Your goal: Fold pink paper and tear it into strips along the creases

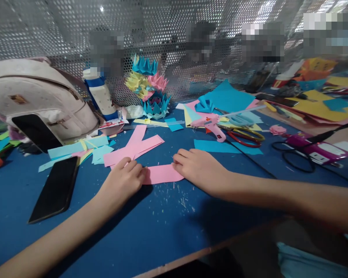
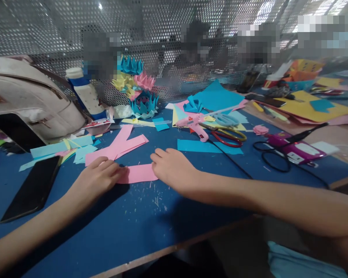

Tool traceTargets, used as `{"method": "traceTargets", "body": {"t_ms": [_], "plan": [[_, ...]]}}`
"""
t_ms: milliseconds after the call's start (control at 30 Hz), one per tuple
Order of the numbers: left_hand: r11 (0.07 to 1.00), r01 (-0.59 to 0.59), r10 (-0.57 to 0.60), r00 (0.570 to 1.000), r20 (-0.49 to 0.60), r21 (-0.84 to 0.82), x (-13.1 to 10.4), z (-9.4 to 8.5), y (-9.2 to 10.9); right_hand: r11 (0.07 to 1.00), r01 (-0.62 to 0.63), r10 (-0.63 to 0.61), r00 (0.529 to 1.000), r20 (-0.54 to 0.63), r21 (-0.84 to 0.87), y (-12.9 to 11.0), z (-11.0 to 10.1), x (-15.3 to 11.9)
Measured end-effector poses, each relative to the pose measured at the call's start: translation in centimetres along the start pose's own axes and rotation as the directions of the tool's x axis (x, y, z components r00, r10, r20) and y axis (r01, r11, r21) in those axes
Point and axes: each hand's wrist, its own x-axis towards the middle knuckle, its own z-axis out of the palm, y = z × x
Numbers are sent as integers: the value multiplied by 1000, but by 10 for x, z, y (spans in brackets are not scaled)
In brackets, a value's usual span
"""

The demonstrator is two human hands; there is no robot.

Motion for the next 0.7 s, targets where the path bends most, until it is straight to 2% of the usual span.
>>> {"method": "traceTargets", "body": {"t_ms": [133, 267, 367, 467, 567, 633, 700], "plan": [[997, -1, 4, 999, -37, 83, -1, 0, 7, 999, -48, 48, 998, -43, 8, 11, 13, -20], [999, 19, -19, 999, -26, 26, -2, -1, 6, 997, -77, 75, 991, -111, -15, 20, 25, -38], [999, 40, -40, 999, -30, -18, -2, 0, 4, 997, -75, 76, 991, -111, 9, 24, 25, -45], [990, 89, -92, 995, -21, -113, -2, 4, 2, 989, -38, 53, 993, -104, 143, 30, 17, -47], [954, 159, -167, 986, -9, -253, 0, 10, -3, 940, -27, 69, 991, -113, 341, 37, 7, -44], [897, 228, -234, 972, 31, -378, 2, 12, -8, 885, -50, 101, 991, -86, 463, 41, 3, -39], [795, 314, -299, 947, 115, -519, 4, 12, -15, 815, -94, 139, 990, -35, 571, 45, 2, -32]]}}
